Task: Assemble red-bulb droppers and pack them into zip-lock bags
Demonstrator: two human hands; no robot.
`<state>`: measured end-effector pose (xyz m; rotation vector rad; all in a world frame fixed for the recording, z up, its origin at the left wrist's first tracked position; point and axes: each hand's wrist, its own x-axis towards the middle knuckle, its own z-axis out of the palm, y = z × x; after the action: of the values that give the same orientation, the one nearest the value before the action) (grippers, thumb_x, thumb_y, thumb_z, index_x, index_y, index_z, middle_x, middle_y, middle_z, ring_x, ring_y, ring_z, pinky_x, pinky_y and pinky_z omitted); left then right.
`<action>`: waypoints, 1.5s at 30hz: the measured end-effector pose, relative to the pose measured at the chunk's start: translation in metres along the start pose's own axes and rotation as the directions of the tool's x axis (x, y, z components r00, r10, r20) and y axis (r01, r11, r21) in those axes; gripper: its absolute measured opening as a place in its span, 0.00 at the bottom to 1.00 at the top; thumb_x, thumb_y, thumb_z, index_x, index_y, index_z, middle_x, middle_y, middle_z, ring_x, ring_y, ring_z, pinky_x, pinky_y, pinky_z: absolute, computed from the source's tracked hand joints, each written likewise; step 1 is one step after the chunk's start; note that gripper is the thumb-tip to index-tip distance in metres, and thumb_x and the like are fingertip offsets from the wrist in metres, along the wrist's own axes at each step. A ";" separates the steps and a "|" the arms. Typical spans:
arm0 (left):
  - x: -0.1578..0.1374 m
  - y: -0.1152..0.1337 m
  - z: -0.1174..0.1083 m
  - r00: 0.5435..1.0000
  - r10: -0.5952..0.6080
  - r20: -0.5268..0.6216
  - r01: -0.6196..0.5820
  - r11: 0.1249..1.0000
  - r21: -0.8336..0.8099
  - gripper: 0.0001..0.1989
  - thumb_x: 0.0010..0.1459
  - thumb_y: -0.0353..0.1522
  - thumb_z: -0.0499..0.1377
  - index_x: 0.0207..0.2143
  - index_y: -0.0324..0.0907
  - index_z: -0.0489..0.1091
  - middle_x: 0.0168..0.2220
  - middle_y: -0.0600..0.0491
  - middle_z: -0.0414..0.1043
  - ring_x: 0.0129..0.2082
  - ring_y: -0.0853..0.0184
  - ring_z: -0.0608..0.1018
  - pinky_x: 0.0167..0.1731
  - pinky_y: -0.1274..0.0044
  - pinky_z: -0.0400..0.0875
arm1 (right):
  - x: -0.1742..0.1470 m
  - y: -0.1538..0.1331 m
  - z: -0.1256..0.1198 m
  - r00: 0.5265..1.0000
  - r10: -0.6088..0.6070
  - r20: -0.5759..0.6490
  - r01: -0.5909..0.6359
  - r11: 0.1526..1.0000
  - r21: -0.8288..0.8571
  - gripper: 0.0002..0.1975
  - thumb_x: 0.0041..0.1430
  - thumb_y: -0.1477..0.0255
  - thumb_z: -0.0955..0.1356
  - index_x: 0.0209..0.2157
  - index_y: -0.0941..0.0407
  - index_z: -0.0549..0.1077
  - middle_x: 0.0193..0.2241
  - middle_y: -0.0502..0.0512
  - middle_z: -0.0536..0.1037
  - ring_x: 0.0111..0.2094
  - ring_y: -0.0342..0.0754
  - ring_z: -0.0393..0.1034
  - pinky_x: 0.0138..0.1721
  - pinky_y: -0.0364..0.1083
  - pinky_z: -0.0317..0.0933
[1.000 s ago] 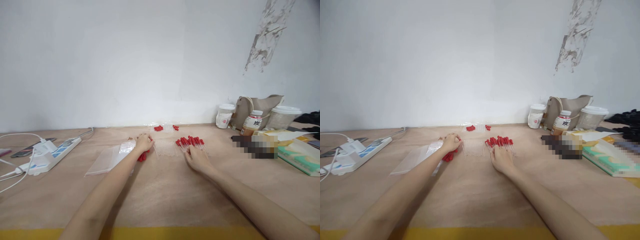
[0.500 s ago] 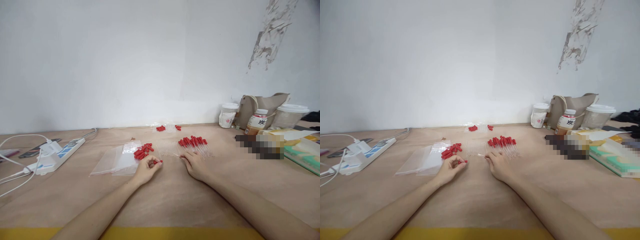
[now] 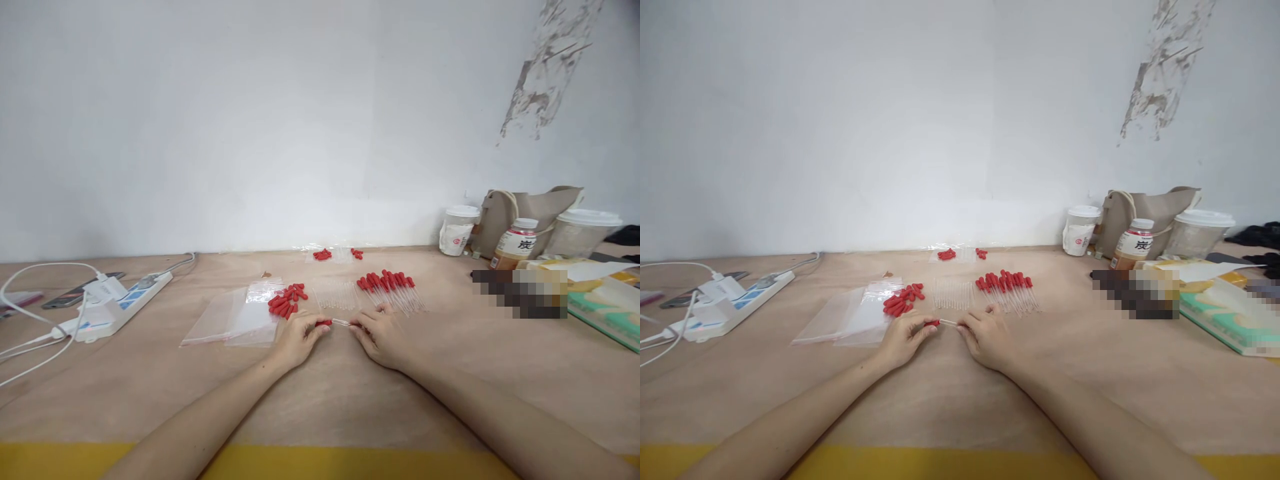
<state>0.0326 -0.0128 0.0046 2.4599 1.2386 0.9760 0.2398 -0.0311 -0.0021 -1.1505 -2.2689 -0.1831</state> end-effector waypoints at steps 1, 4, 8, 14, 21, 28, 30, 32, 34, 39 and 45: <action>0.000 0.001 0.000 1.000 -0.004 0.004 0.004 1.000 -0.017 0.09 0.55 0.34 0.53 0.35 0.46 0.72 0.30 0.55 0.74 0.30 0.67 0.72 0.33 0.77 0.64 | 0.000 0.000 0.000 1.000 -0.001 0.001 0.001 1.000 0.000 0.13 0.59 0.71 0.56 0.34 0.55 0.70 0.31 0.52 0.74 0.30 0.42 0.64 0.40 0.46 0.46; 0.000 0.004 0.001 1.000 -0.027 0.012 0.028 0.996 -0.090 0.09 0.56 0.33 0.52 0.35 0.46 0.72 0.30 0.57 0.74 0.28 0.68 0.73 0.29 0.79 0.64 | 0.000 0.000 0.000 1.000 0.000 0.009 0.000 1.000 0.010 0.13 0.59 0.71 0.56 0.33 0.55 0.70 0.30 0.51 0.74 0.29 0.42 0.64 0.40 0.46 0.45; 0.000 0.007 -0.001 0.999 -0.031 0.021 0.034 0.990 -0.134 0.08 0.55 0.32 0.52 0.32 0.44 0.72 0.28 0.57 0.74 0.26 0.69 0.73 0.27 0.81 0.64 | 0.002 0.002 0.001 0.999 0.004 0.036 -0.006 0.998 0.059 0.13 0.60 0.71 0.56 0.33 0.54 0.70 0.30 0.50 0.74 0.28 0.41 0.63 0.39 0.46 0.45; -0.001 0.013 -0.006 0.996 0.028 0.085 -0.020 0.995 -0.095 0.07 0.54 0.32 0.54 0.31 0.44 0.73 0.29 0.57 0.74 0.28 0.69 0.74 0.29 0.81 0.64 | 0.004 0.010 0.003 0.995 -0.072 0.063 0.067 0.995 0.078 0.12 0.60 0.72 0.57 0.33 0.51 0.72 0.30 0.48 0.74 0.29 0.40 0.63 0.39 0.45 0.42; -0.003 0.012 -0.004 0.991 0.091 0.099 -0.092 0.996 0.006 0.07 0.56 0.32 0.53 0.31 0.42 0.71 0.28 0.56 0.73 0.27 0.71 0.72 0.29 0.82 0.63 | 0.003 0.010 0.007 0.989 -0.148 -0.015 0.147 0.988 -0.045 0.10 0.57 0.75 0.59 0.29 0.55 0.71 0.26 0.50 0.73 0.27 0.40 0.61 0.35 0.46 0.41; -0.005 0.004 0.002 0.978 0.179 0.106 -0.186 0.981 0.054 0.08 0.57 0.33 0.52 0.31 0.40 0.69 0.27 0.54 0.70 0.29 0.70 0.71 0.28 0.81 0.62 | 0.002 0.001 0.008 0.993 -0.116 -0.006 0.116 0.993 -0.015 0.10 0.56 0.75 0.59 0.27 0.56 0.71 0.24 0.49 0.72 0.25 0.40 0.59 0.34 0.45 0.40; -0.006 0.003 0.003 0.975 0.194 0.111 -0.200 0.978 0.050 0.08 0.57 0.33 0.51 0.31 0.40 0.68 0.27 0.54 0.70 0.29 0.70 0.71 0.29 0.81 0.62 | 0.002 0.000 0.009 0.994 -0.105 0.005 0.105 0.994 0.000 0.11 0.57 0.75 0.59 0.27 0.56 0.71 0.24 0.50 0.73 0.25 0.39 0.59 0.34 0.45 0.40; -0.006 0.002 0.003 0.973 0.201 0.116 -0.208 0.977 0.053 0.09 0.58 0.33 0.51 0.31 0.40 0.68 0.27 0.54 0.69 0.29 0.70 0.71 0.29 0.81 0.62 | 0.003 -0.001 0.011 0.996 -0.094 0.010 0.094 0.996 0.006 0.11 0.57 0.74 0.59 0.26 0.56 0.71 0.24 0.50 0.73 0.25 0.39 0.59 0.34 0.45 0.40; -0.006 0.001 0.003 0.971 0.209 0.119 -0.218 0.974 0.064 0.09 0.58 0.33 0.50 0.32 0.40 0.68 0.28 0.54 0.69 0.30 0.69 0.71 0.29 0.81 0.62 | 0.004 -0.001 0.012 0.996 -0.089 0.014 0.088 0.996 0.012 0.11 0.57 0.74 0.59 0.26 0.56 0.71 0.24 0.49 0.73 0.25 0.39 0.59 0.34 0.45 0.40; -0.002 -0.004 0.002 0.954 0.264 0.139 -0.281 0.953 0.118 0.09 0.57 0.35 0.52 0.32 0.41 0.69 0.29 0.53 0.70 0.30 0.69 0.71 0.31 0.79 0.63 | 0.005 -0.001 0.011 0.995 -0.084 0.046 0.084 0.996 0.000 0.11 0.58 0.72 0.59 0.27 0.55 0.71 0.25 0.47 0.73 0.26 0.39 0.60 0.35 0.45 0.40; 0.001 -0.011 0.000 0.957 0.283 0.070 -0.290 0.949 0.126 0.09 0.57 0.35 0.53 0.36 0.43 0.70 0.31 0.53 0.72 0.33 0.68 0.72 0.36 0.77 0.64 | 0.006 -0.003 0.000 0.985 -0.155 0.079 0.166 0.973 -0.157 0.12 0.58 0.73 0.58 0.29 0.56 0.71 0.28 0.52 0.72 0.31 0.43 0.61 0.36 0.46 0.41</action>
<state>0.0259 -0.0052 0.0000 2.8103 0.9775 0.9148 0.2352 -0.0288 0.0016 -1.0663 -2.4446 -0.4067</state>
